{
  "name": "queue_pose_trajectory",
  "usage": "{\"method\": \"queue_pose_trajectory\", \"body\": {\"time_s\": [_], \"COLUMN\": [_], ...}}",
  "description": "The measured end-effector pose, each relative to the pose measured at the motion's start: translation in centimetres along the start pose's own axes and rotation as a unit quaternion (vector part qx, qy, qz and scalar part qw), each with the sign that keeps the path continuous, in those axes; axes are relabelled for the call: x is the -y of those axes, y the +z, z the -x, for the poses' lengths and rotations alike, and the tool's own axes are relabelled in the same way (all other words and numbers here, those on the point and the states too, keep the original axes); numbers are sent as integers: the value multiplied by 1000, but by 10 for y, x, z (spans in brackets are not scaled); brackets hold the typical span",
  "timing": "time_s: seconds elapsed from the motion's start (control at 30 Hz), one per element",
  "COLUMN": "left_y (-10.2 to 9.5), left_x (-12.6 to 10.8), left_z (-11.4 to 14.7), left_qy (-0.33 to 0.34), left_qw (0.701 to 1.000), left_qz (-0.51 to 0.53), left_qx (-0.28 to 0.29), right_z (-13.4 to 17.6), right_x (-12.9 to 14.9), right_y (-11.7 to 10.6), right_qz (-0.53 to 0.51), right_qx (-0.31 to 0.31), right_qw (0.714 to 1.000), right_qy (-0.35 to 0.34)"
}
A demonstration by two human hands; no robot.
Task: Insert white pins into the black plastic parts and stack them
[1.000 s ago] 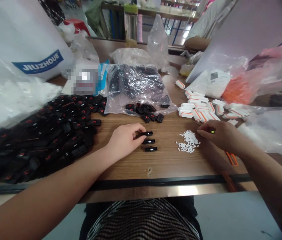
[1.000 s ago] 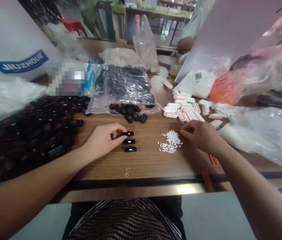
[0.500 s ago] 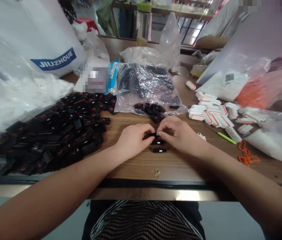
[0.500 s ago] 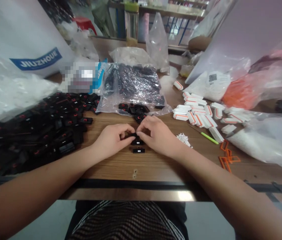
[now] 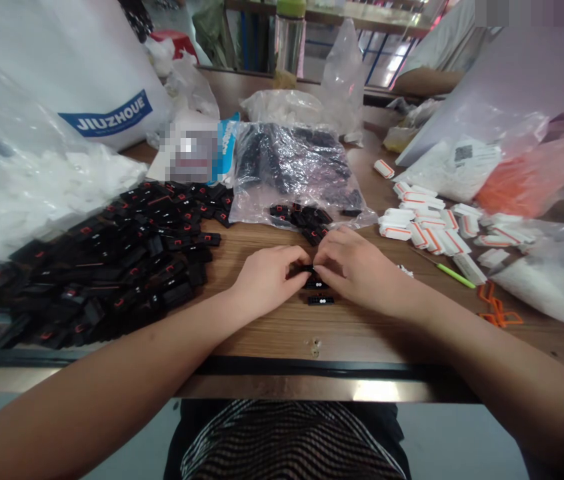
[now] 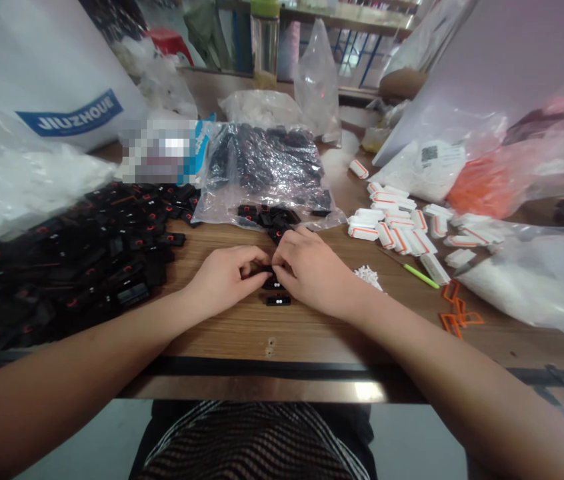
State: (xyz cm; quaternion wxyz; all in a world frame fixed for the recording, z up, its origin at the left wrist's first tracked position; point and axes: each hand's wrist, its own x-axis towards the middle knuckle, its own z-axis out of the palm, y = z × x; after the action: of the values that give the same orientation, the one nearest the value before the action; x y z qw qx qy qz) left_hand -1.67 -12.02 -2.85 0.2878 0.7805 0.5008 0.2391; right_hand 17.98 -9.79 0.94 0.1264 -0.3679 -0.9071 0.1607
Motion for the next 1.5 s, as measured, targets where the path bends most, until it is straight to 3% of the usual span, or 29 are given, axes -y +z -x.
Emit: {"method": "queue_pose_trajectory", "body": {"time_s": [0.2,0.53,0.6,0.7,0.8,0.9,1.1,1.23,1.33,1.5], "left_y": [-1,1,1,0,1,0,-3,-4,-2,-6], "left_x": [-2,0,0,0,2,3,2,3,7,6], "left_z": [0,0,0,0,-1,-1,-1,0,0,2], "left_qy": [-2,-1,-6,-5,4,11,21,4,5,23], "left_qw": [1000,1000,1000,1000,1000,1000,999,996,993,977], "left_qz": [-13,3,1,-1,2,4,29,72,80,78], "left_qx": [5,-3,-4,-4,-4,-6,-15,-45,-83,-199], "right_z": [-2,8,8,10,12,10,3,14,26,47], "right_x": [1,0,-8,-31,-56,-68,-60,-61,-62,-47], "right_y": [-3,-5,-11,-25,-35,-30,-15,-14,-13,-10], "right_qz": [24,39,15,21,40,25,21,-32,-71,-105], "right_qx": [24,12,-8,-65,-46,-29,-38,-23,-4,4], "right_qw": [999,998,1000,995,987,987,987,973,969,963], "right_qy": [-18,-43,-25,72,152,158,156,226,237,248]}}
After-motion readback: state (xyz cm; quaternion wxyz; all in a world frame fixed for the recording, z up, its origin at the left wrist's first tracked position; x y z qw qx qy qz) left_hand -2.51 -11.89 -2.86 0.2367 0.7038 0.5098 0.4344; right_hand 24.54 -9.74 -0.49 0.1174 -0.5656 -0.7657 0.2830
